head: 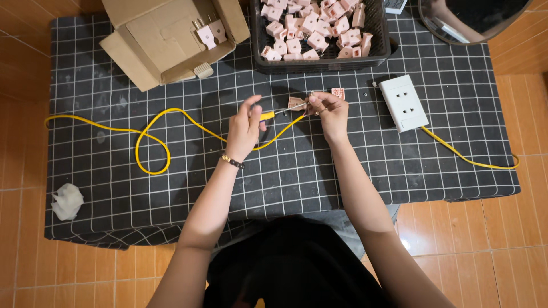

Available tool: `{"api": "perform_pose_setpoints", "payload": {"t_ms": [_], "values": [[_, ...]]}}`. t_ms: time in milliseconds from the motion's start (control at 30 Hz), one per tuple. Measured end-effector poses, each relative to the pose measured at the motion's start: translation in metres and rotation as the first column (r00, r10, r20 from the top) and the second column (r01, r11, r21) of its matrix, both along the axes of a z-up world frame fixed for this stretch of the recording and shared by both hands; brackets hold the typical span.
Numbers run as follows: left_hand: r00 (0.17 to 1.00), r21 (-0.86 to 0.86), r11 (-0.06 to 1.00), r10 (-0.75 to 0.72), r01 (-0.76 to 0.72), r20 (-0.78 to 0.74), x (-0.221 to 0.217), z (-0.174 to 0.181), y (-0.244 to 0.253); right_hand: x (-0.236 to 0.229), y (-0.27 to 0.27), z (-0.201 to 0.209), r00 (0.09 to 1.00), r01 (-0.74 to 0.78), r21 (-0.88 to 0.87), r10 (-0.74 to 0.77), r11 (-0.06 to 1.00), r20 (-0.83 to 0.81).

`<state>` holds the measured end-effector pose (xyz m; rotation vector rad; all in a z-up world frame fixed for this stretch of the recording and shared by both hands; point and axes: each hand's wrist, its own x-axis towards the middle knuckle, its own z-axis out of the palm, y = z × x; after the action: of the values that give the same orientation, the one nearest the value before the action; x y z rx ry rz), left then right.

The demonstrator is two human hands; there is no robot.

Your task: The person assembles a pink electrical plug by inserting a yellow cable into the housing and securing it with a screwdriver. They then attach the plug cover and tighten the screws to complete the assembly.

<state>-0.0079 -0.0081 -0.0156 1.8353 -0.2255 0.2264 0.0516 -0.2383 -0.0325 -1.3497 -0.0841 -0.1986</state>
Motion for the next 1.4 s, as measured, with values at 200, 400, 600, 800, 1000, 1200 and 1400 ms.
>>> {"api": "perform_pose_setpoints", "payload": {"t_ms": [200,400,600,800,1000,1200,1400], "values": [[0.975,0.171,0.985,-0.001,-0.038,0.222,0.007,0.001,-0.001,-0.002,-0.005,0.001,1.000,0.020,-0.038,-0.019,0.999,0.019],[0.997,0.013,0.999,-0.047,0.046,0.063,0.002,-0.005,0.001,-0.004,0.001,0.003,1.000,0.013,-0.031,-0.012,0.999,0.009],[0.981,0.200,0.977,0.032,-0.071,0.192,0.008,-0.011,0.002,-0.002,-0.001,-0.004,1.000,-0.004,-0.038,0.004,0.999,0.013],[0.931,0.132,0.990,0.000,-0.052,0.365,0.004,0.002,-0.004,-0.001,-0.005,-0.007,1.000,0.018,0.009,-0.018,1.000,0.023],[0.999,-0.035,0.999,0.026,-0.027,-0.040,0.005,0.002,0.001,-0.004,-0.001,-0.006,1.000,-0.006,-0.014,0.005,1.000,-0.004],[0.878,0.314,0.949,-0.115,-0.041,0.464,0.006,-0.005,0.002,-0.001,-0.005,-0.008,1.000,0.015,-0.038,-0.015,0.999,0.011],[0.998,-0.282,0.958,-0.037,0.049,0.048,-0.001,0.004,-0.004,-0.005,-0.002,-0.002,1.000,0.002,-0.027,-0.001,1.000,0.014]]}}
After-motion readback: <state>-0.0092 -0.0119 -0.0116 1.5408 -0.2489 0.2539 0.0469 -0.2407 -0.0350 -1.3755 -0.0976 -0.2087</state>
